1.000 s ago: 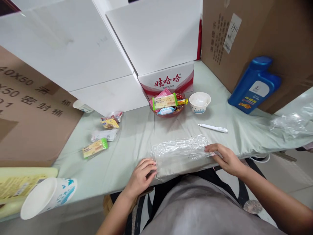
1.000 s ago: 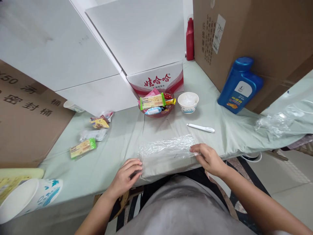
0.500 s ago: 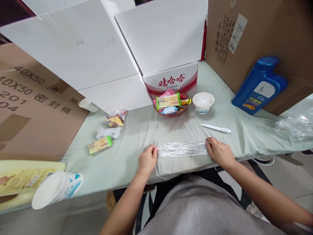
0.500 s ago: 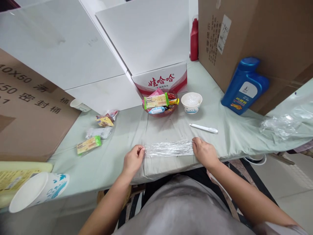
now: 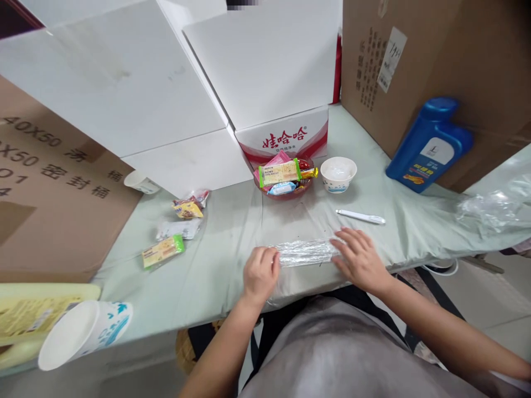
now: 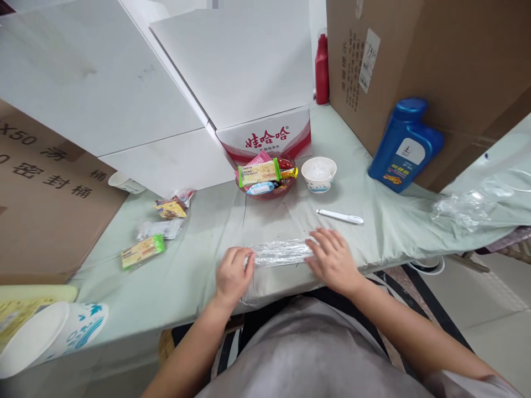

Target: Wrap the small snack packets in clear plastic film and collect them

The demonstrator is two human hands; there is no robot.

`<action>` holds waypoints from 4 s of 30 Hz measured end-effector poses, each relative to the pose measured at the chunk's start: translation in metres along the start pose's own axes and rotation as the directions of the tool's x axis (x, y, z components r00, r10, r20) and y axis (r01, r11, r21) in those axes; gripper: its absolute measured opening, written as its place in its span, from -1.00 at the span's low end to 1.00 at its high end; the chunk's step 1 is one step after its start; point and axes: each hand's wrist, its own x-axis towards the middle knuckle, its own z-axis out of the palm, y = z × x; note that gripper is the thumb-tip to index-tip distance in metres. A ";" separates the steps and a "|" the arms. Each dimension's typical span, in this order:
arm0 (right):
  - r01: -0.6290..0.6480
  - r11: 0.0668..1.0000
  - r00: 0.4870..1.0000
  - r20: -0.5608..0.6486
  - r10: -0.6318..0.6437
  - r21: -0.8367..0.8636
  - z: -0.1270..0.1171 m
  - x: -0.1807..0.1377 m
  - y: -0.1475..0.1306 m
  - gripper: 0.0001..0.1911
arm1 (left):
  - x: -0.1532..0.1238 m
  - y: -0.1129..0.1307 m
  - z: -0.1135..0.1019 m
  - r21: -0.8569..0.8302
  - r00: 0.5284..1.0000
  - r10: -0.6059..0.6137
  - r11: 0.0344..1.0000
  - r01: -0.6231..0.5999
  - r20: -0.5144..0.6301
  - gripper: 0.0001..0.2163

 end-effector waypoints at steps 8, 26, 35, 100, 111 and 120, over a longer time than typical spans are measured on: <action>0.078 0.996 0.964 0.256 -0.067 -0.035 0.011 -0.025 0.021 -0.11 | -0.001 0.006 0.014 0.097 0.966 0.000 0.995 -0.026 0.260 -0.63; 0.156 0.793 0.921 0.202 -0.331 0.589 -0.093 -0.009 -0.006 -0.71 | -0.007 0.053 -0.007 -0.381 0.931 0.221 0.919 -0.099 0.291 -0.69; 0.053 0.674 0.892 0.269 -0.364 0.737 -0.037 0.102 -0.013 -0.80 | -0.035 0.041 -0.010 -0.606 0.885 0.315 0.794 -0.047 0.344 -0.70; 0.169 0.947 0.959 0.178 -0.222 0.274 0.062 0.117 0.009 -0.73 | -0.022 0.051 0.022 -0.277 0.993 0.045 0.961 -0.012 0.113 -0.78; 0.078 0.913 0.995 0.030 -0.098 0.402 0.056 0.116 0.024 -0.75 | -0.025 0.053 0.022 -0.274 0.991 0.049 0.962 -0.013 0.125 -0.78; 0.278 0.885 0.917 0.172 -0.360 0.373 0.060 0.115 0.012 -0.69 | 0.018 0.022 0.012 -0.375 0.958 0.258 0.907 -0.194 0.129 -0.72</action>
